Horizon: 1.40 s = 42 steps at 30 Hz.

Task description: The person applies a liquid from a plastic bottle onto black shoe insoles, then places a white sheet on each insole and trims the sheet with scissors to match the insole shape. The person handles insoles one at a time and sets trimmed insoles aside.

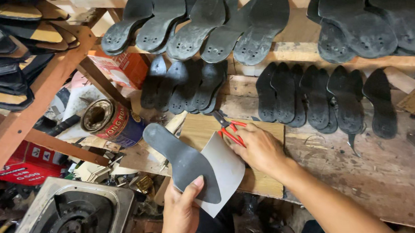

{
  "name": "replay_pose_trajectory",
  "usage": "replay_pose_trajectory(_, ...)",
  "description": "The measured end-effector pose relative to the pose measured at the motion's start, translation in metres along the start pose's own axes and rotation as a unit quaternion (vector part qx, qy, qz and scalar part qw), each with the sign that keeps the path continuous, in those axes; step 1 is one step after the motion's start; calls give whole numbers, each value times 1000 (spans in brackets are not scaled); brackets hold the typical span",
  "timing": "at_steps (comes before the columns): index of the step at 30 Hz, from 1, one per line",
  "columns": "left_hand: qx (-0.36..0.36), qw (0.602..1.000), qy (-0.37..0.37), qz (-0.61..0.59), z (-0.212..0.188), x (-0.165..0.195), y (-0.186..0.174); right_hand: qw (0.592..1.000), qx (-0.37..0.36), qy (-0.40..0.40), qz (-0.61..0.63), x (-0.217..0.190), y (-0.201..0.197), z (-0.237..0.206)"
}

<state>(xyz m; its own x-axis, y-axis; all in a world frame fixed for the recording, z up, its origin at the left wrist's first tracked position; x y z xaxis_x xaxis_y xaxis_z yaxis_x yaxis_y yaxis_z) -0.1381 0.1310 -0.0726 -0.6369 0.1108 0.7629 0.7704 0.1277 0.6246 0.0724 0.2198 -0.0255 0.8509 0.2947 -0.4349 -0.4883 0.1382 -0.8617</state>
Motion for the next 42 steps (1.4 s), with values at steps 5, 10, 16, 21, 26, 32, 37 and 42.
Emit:
replay_pose_trajectory(5, -20, 999, 31, 16, -1, 6, 0, 986, -120, 119, 13, 16, 7, 11)
replay_pose_trajectory(10, -19, 999, 28, -16, 5, 9, 5, 946, -142, 227, 184, 61, 3, 2)
replay_pose_trajectory(16, -31, 998, 17, -47, 18, 0, 24, 796, -22, 354, 490, 128, -15, -96)
replay_pose_trajectory(21, -49, 995, -45, -68, 29, -26, 57, 749, 114, 348, 552, 152, 13, -194)
replay_pose_trajectory(26, -53, 992, -99, -64, 33, -50, 87, 775, 93, 363, 510, 162, 93, -238)
replay_pose_trajectory(32, -88, 990, -77, -84, 33, -63, 107, 818, -4, 369, 442, 166, 143, -263)
replay_pose_trajectory(37, -97, 989, -90, -72, 28, -78, 110, 836, -45, 356, 416, 165, 161, -266)
replay_pose_trajectory(42, -92, 988, -101, -67, 27, -83, 106, 846, -68, 340, 405, 163, 172, -263)
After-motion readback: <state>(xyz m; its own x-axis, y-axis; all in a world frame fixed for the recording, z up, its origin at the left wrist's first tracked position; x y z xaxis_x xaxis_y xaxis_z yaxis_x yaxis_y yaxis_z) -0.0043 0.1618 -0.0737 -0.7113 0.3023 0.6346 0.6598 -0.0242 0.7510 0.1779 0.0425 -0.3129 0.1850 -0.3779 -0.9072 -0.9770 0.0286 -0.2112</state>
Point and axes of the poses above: each hand's wrist, its own z-axis towards the middle knuckle, its own y-axis out of the palm, x = y × z, the point moved 8 cm from there along z, towards the middle knuckle, and after that the axes turned 5 degrees about -z, right-handed, at the moved point
